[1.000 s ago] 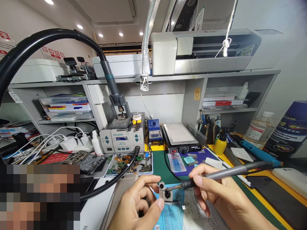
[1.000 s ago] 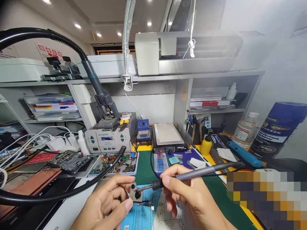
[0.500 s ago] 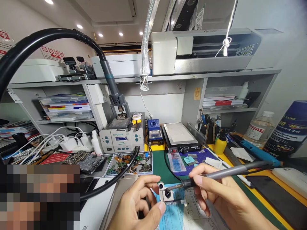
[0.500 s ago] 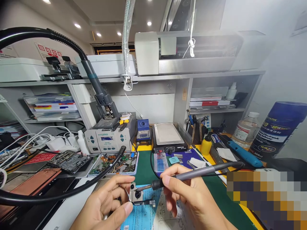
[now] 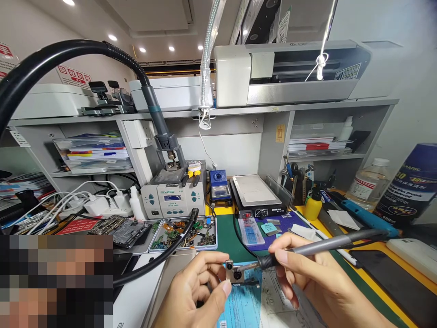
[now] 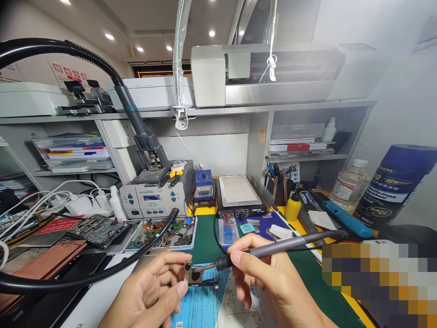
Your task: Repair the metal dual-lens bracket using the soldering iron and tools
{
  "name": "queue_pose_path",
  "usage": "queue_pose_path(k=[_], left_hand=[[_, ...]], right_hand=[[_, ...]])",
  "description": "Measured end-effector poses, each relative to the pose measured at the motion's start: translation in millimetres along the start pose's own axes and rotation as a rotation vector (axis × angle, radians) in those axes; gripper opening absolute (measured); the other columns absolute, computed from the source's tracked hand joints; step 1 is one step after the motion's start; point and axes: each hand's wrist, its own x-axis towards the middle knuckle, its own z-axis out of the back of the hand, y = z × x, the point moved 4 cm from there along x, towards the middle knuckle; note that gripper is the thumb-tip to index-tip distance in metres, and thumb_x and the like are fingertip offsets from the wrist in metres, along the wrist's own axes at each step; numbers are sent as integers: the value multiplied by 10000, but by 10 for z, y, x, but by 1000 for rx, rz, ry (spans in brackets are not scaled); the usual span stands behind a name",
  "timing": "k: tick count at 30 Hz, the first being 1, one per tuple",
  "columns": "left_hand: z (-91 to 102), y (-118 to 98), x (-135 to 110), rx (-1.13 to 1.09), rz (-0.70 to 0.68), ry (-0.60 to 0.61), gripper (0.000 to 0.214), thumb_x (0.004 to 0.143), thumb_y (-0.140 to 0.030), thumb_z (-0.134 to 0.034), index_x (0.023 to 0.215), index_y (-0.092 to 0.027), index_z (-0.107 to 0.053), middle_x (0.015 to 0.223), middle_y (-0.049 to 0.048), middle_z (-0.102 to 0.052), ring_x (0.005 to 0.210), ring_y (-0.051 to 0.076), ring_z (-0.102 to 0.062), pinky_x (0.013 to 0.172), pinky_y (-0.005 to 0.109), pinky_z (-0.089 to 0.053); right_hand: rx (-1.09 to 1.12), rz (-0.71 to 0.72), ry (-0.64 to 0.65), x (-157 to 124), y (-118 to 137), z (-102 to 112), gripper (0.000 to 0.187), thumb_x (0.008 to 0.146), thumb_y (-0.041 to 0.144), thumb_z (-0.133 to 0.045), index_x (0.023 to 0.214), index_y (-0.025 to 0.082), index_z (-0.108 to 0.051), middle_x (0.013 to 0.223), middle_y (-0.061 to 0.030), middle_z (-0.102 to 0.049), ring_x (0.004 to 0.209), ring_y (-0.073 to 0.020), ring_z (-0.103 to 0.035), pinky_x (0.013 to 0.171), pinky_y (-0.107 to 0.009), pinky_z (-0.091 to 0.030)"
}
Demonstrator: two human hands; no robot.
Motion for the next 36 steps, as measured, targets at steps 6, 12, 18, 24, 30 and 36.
queue_pose_path(k=[6,12,18,24,30,36], left_hand=[[26,73,44,-6,-10,7,527,743,-590,-687,1082,-189,-641,774,13,-545,551,116,-511,382,187,-403],[25,107,40,16,15,23,551,720,-650,-675,994,-173,-664,755,17,-542,557,112,-504,401,186,-399],[24,49,31,2,14,48,549,712,-629,-698,1006,-168,-663,776,22,-553,568,109,-495,419,189,-409],[29,27,14,4,17,70,500,752,-565,-694,1052,-168,-645,782,25,-562,579,116,-500,437,201,-420],[59,32,13,44,-21,35,475,773,-509,-689,1110,-182,-617,850,29,-584,505,65,-454,475,221,-428],[30,13,-7,49,-21,80,444,801,-488,-660,1110,-175,-606,810,26,-593,533,88,-461,464,219,-433]], right_hand=[[4,-7,13,5,-2,3,318,743,462,-754,788,181,-611,536,49,-505,480,-118,-513,437,-218,-375],[12,-10,23,8,-14,13,313,742,452,-763,781,179,-615,545,48,-509,485,-117,-522,439,-217,-379],[17,-13,33,17,-22,16,300,754,439,-760,798,176,-624,553,49,-512,488,-113,-527,436,-212,-389],[16,-16,32,15,-26,17,309,745,442,-767,800,174,-622,557,48,-523,487,-112,-530,435,-209,-388],[13,-22,37,12,-24,17,304,757,441,-758,802,175,-616,559,49,-528,495,-111,-531,441,-207,-391],[9,-19,35,12,-23,20,309,752,445,-760,802,175,-618,553,49,-520,491,-115,-530,441,-215,-388]])
